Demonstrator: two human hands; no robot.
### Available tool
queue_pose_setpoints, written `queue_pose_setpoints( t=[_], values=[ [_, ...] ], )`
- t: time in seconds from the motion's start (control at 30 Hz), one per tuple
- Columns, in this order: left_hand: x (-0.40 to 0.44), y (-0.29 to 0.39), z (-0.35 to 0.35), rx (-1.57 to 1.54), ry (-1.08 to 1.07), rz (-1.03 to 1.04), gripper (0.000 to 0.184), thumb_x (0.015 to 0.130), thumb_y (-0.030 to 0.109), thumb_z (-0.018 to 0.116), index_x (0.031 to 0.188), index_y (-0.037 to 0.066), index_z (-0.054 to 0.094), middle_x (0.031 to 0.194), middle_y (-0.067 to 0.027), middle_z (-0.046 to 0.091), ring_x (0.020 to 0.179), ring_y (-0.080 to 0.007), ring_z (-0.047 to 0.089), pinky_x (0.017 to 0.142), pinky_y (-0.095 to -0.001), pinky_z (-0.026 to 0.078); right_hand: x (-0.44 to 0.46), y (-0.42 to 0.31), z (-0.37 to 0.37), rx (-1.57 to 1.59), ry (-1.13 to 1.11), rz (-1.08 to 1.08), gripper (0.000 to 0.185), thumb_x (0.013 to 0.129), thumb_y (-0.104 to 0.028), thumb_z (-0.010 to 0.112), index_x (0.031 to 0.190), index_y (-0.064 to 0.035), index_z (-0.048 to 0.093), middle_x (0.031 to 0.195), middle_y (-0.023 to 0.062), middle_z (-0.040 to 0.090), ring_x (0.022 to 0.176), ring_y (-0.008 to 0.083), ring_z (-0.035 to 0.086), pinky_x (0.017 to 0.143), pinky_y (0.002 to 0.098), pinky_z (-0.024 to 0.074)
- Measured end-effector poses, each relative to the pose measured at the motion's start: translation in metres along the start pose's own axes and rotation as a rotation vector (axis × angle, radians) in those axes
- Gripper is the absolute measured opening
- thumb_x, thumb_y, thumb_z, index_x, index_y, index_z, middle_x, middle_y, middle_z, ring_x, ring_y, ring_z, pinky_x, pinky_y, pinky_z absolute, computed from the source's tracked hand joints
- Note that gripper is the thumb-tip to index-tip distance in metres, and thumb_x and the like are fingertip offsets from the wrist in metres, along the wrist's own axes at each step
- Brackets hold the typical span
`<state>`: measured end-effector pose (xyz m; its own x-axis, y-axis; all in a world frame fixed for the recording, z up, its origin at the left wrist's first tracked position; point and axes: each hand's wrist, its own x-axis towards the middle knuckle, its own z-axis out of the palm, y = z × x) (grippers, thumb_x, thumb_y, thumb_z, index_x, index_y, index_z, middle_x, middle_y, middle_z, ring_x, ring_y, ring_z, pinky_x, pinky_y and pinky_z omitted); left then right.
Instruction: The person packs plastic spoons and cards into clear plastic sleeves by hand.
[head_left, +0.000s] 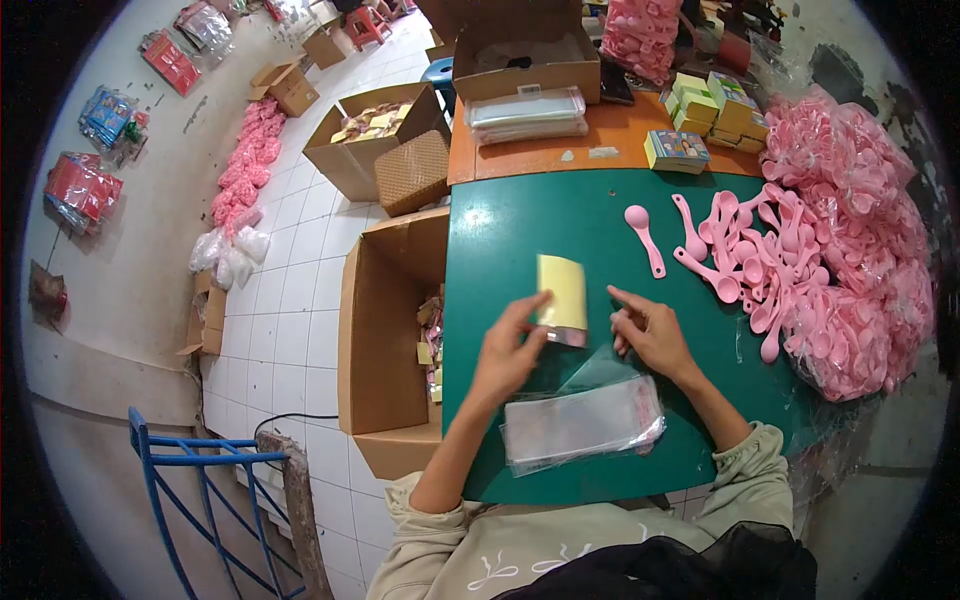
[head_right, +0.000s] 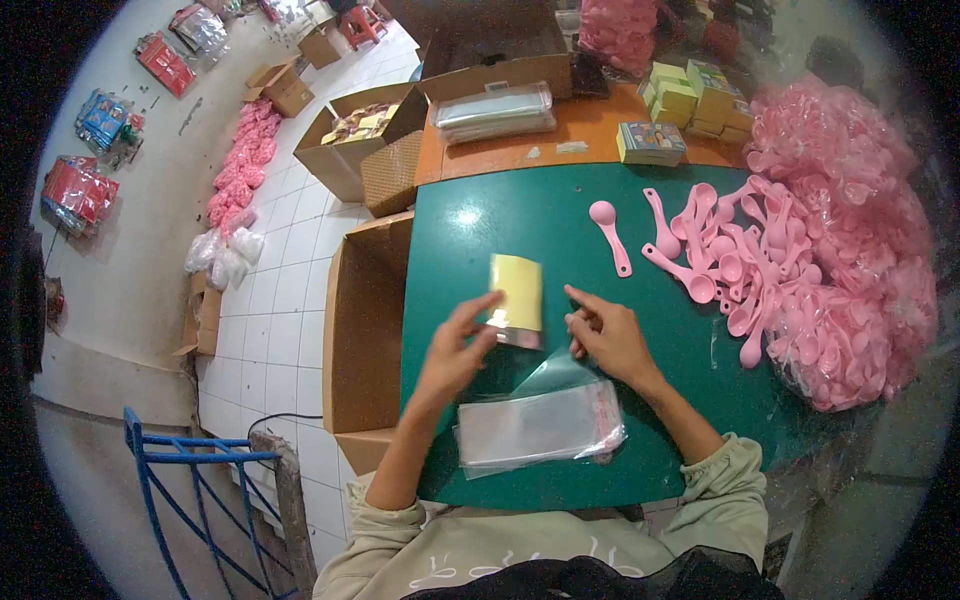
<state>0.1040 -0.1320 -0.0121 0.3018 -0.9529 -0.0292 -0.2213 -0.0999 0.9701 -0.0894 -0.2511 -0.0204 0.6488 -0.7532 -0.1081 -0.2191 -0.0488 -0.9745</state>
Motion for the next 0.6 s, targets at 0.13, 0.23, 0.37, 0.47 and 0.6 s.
queue_pose_setpoints(
  t=[0.13,0.23,0.37,0.47,0.6],
  values=[
    [-0.026,0.033,-0.077,0.071,0.24,-0.023,0.039,0.083,-0.003,0.048,0.121,0.004,0.053,0.114,-0.0055,0.056,0.087,-0.0116,0.055,0.073,-0.0245,0.046,0.021,0.006,-0.03,-0.676,0.361,-0.393,0.033,0.081,-0.009,0.061,0.113,-0.0011,0.055,0.091,0.0143,0.053,0.08,0.0241,0.057,0.071,0.0333,0.0477],
    [-0.052,0.022,-0.125,0.799,0.515,0.108,0.032,0.083,0.003,0.051,0.115,-0.001,0.053,0.112,-0.0177,0.055,0.093,-0.0278,0.058,0.081,-0.0341,0.047,0.029,0.009,-0.044,-0.803,0.449,-0.404,0.034,0.078,-0.009,0.063,0.11,0.0,0.054,0.097,0.0172,0.05,0.091,0.0324,0.051,0.078,0.0389,0.0434],
    [-0.039,0.045,-0.097,0.873,0.406,0.033,0.031,0.082,0.015,0.06,0.11,0.002,0.055,0.11,-0.018,0.055,0.097,-0.0332,0.056,0.084,-0.038,0.046,0.032,0.02,-0.05,-0.74,0.464,-0.36,0.034,0.077,-0.007,0.062,0.108,0.003,0.055,0.091,0.0173,0.054,0.084,0.0312,0.054,0.074,0.0386,0.0447],
    [-0.005,0.047,-0.028,0.829,0.055,0.248,0.033,0.082,0.027,0.062,0.101,0.001,0.058,0.115,-0.0169,0.053,0.1,-0.0317,0.056,0.084,-0.0384,0.047,0.027,0.012,-0.046,-0.575,0.396,-0.26,0.029,0.075,-0.007,0.061,0.103,0.0038,0.058,0.083,0.0167,0.058,0.075,0.0275,0.058,0.068,0.036,0.0467],
    [0.026,0.029,0.06,0.757,-0.03,0.402,0.034,0.079,0.03,0.065,0.098,0.003,0.056,0.105,-0.0174,0.051,0.093,-0.0334,0.055,0.078,-0.0415,0.045,0.015,0.003,-0.033,-0.455,0.296,-0.248,0.023,0.074,-0.009,0.062,0.093,0.0034,0.062,0.078,0.0147,0.062,0.066,0.0221,0.061,0.061,0.0317,0.048]
  ],
)
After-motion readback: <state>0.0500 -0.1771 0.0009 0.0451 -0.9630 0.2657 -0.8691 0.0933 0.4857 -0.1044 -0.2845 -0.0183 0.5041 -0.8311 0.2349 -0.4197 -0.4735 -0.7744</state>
